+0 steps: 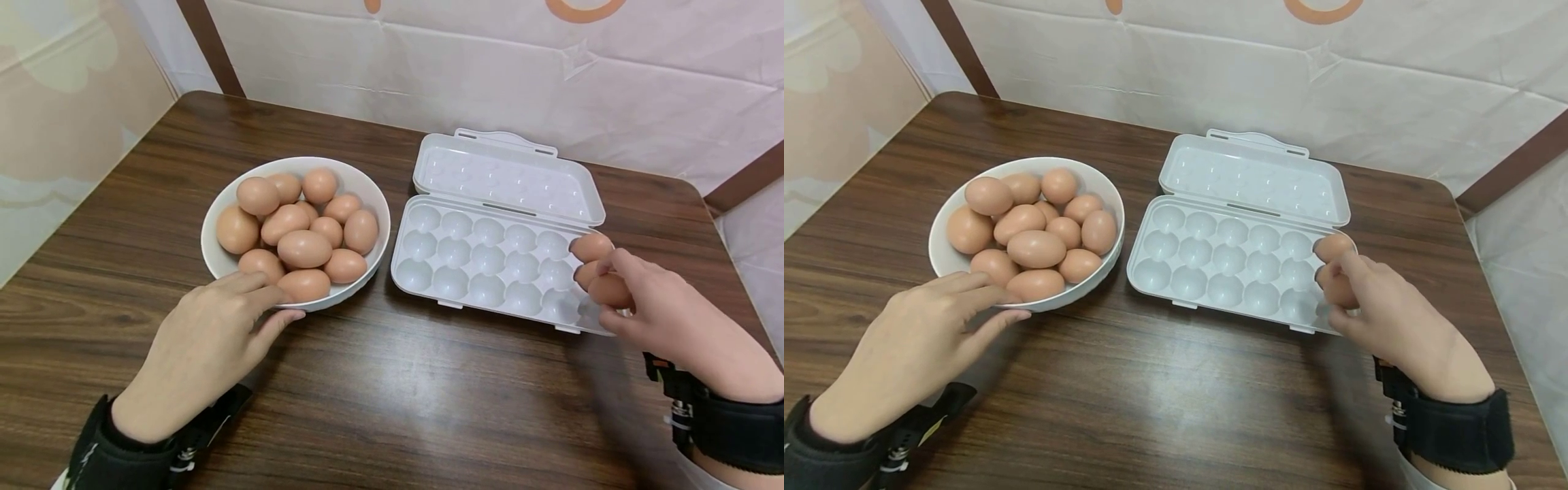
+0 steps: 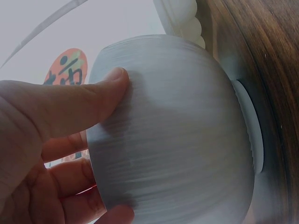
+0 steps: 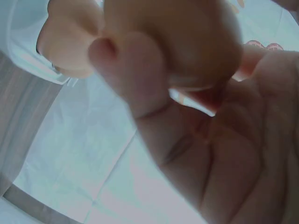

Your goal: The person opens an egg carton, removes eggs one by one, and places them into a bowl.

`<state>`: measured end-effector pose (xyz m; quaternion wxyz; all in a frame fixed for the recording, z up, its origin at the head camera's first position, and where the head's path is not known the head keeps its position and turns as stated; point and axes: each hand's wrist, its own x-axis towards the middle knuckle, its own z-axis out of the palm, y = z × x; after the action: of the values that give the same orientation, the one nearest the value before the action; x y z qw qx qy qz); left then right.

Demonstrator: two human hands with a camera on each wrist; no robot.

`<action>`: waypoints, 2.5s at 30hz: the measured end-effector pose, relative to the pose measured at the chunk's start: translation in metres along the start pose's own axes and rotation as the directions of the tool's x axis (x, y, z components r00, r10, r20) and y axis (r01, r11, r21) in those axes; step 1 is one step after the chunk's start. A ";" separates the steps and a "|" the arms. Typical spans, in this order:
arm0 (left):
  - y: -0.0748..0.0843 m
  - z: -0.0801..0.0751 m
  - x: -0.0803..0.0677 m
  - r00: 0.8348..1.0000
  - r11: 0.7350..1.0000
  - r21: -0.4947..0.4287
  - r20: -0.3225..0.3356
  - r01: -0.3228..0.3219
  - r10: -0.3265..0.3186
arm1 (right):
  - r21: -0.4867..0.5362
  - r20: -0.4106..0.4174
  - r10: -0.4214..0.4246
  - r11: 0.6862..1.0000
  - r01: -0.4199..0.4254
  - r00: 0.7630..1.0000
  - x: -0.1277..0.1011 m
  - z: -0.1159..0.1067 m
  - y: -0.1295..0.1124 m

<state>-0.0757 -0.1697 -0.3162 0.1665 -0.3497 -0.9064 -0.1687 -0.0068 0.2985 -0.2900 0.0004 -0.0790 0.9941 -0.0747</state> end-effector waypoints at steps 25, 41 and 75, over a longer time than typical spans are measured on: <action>0.000 -0.001 0.000 1.000 1.000 -0.011 -0.008 0.001 -0.001 | 0.093 -0.251 -0.053 0.993 0.079 0.967 -0.002 -0.031 -0.031; 0.000 0.001 0.001 0.999 0.999 -0.013 0.026 0.041 -0.041 | 0.174 -0.359 -0.229 0.936 0.306 0.905 0.035 -0.046 -0.074; 0.000 0.002 -0.002 0.999 0.999 0.004 0.010 0.032 -0.032 | 0.289 -0.195 -0.632 0.694 0.660 0.750 0.170 -0.054 -0.211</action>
<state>-0.0745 -0.1699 -0.3185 0.1601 -0.3355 -0.9130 -0.1679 -0.1427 0.0735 -0.2035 -0.0525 -0.4187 0.8733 -0.2435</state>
